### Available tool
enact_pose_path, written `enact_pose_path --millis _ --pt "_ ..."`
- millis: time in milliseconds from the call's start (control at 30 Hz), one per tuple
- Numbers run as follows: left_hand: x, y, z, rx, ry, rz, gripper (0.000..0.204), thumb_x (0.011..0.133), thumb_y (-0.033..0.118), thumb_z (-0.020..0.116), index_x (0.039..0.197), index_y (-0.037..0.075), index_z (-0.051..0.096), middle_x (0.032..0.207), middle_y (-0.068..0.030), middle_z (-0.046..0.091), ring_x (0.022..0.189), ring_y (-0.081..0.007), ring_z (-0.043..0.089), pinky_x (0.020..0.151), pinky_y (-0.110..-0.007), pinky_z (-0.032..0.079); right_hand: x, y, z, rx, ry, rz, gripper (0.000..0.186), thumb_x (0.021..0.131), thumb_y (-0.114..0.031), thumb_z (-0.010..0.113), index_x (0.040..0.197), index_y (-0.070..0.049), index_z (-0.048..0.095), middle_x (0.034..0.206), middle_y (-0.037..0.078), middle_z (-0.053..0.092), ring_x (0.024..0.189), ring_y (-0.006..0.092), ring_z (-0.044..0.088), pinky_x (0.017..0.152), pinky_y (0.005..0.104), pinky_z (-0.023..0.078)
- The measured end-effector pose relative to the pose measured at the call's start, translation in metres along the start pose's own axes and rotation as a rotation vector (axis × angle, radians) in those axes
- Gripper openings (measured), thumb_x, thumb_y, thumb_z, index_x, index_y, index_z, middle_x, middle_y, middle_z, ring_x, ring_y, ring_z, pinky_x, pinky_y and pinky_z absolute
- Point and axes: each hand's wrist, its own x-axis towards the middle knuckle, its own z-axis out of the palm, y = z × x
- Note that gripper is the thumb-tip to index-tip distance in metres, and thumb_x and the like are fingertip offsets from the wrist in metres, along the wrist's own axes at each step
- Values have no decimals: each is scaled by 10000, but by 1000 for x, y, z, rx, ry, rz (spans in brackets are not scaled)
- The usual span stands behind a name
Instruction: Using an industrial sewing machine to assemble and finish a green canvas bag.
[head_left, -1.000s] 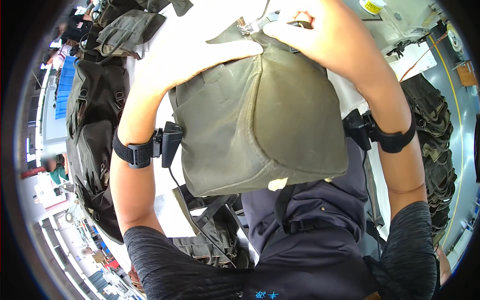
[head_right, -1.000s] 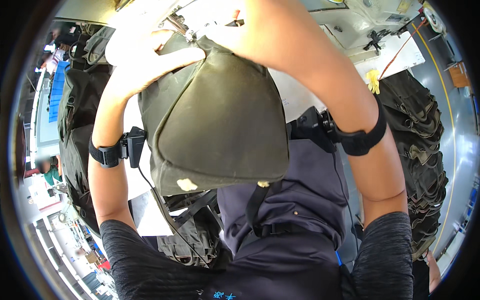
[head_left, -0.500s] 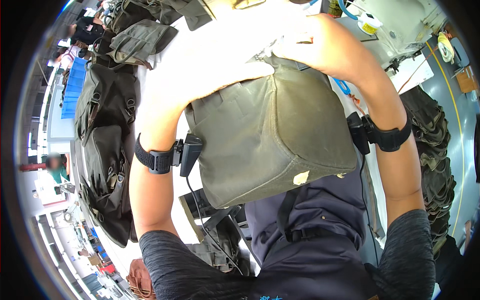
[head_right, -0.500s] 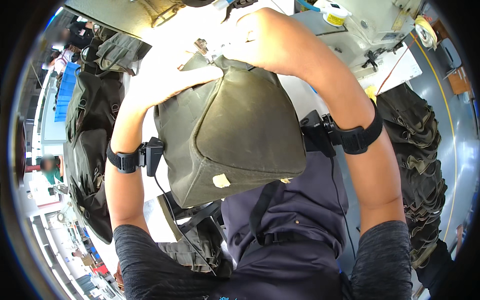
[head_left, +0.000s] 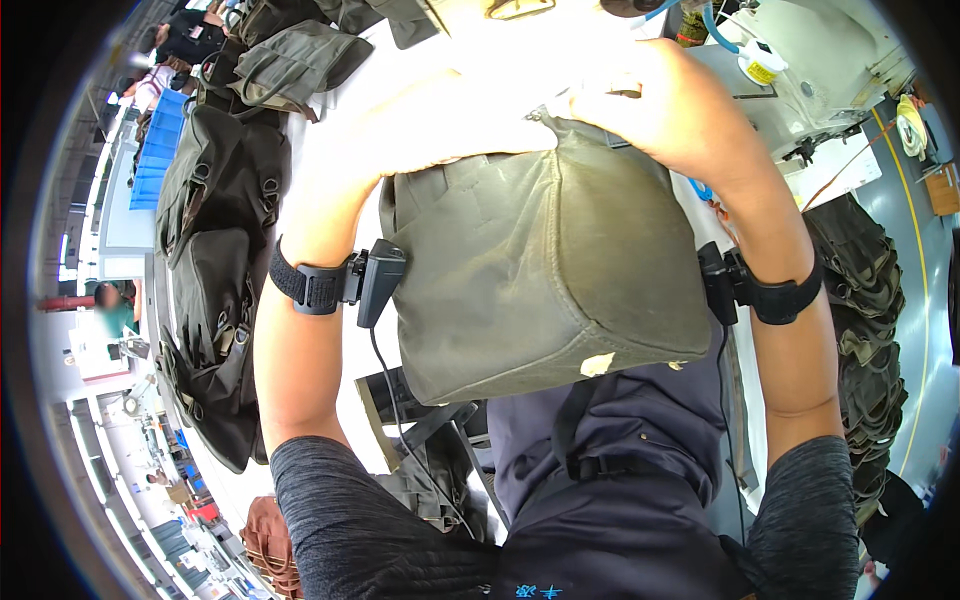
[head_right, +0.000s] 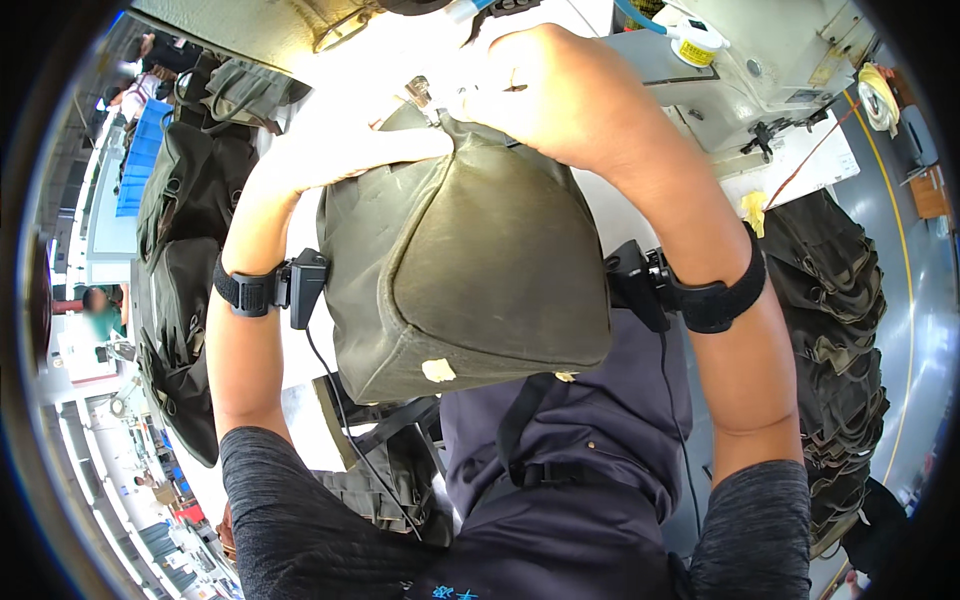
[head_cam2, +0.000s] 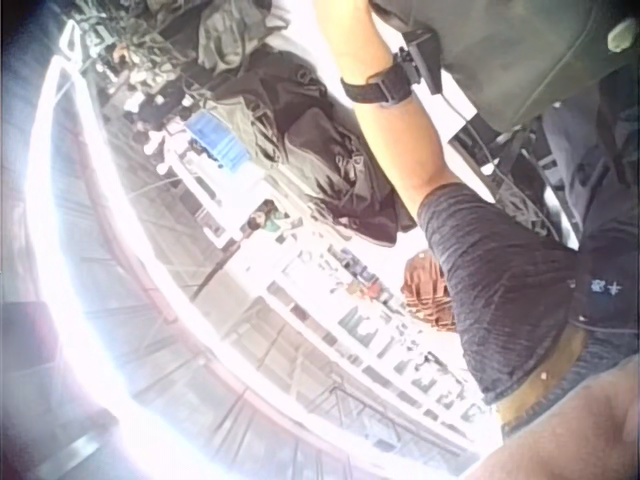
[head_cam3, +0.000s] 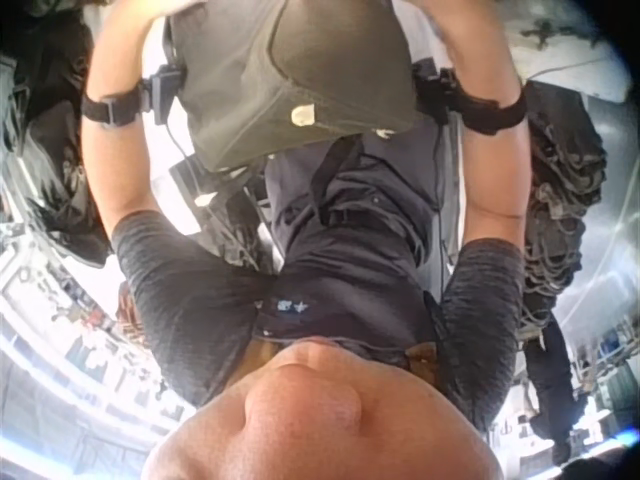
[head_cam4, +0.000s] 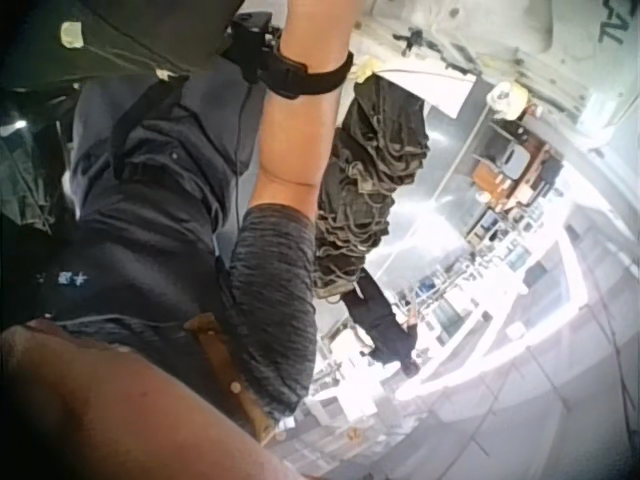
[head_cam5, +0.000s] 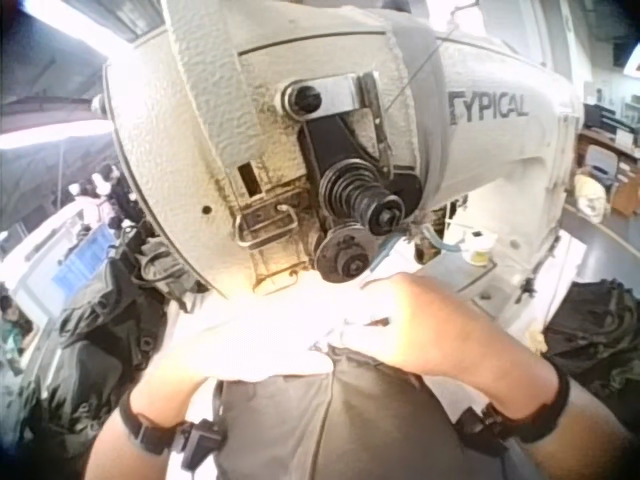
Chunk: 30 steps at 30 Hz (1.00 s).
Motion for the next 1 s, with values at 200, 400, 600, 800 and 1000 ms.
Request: enact_pose_path --millis 200,400,600,800,1000 --pt "1 13 -3 13 -54 -17 732 820 340 842 1447 82 566 1346 -121 627 1153 -293 610 1026 -419 494 -3 -4 3 4 84 -28 247 898 -220 750 842 13 690 647 15 544 618 101 456 573 290 354" --pt "7 30 -3 366 -171 -54 645 942 514 669 1452 130 574 1390 -115 646 1207 -292 638 1029 -380 500 -2 -8 0 87 -21 3 264 910 -232 739 841 9 658 759 21 583 631 120 486 617 302 425" --pt "10 29 -8 333 -87 71 695 866 385 789 1436 56 566 1397 -181 596 1278 -346 560 1100 -445 439 -5 -13 0 -14 80 -42 252 910 -237 737 872 5 677 742 55 593 632 146 498 620 308 434" --pt "-4 20 -7 232 -82 -8 762 800 311 877 1455 85 561 1456 -137 579 1297 -314 564 1111 -428 440 -6 -4 9 -57 119 -21 242 883 -299 759 966 -72 754 806 78 699 684 223 619 656 332 500" --pt "-5 16 -7 248 -3 58 711 834 326 843 1438 71 569 1414 -134 605 1260 -298 588 1093 -411 449 -5 1 9 -69 125 12 258 865 -346 765 985 -117 780 840 75 729 705 291 677 680 352 535"
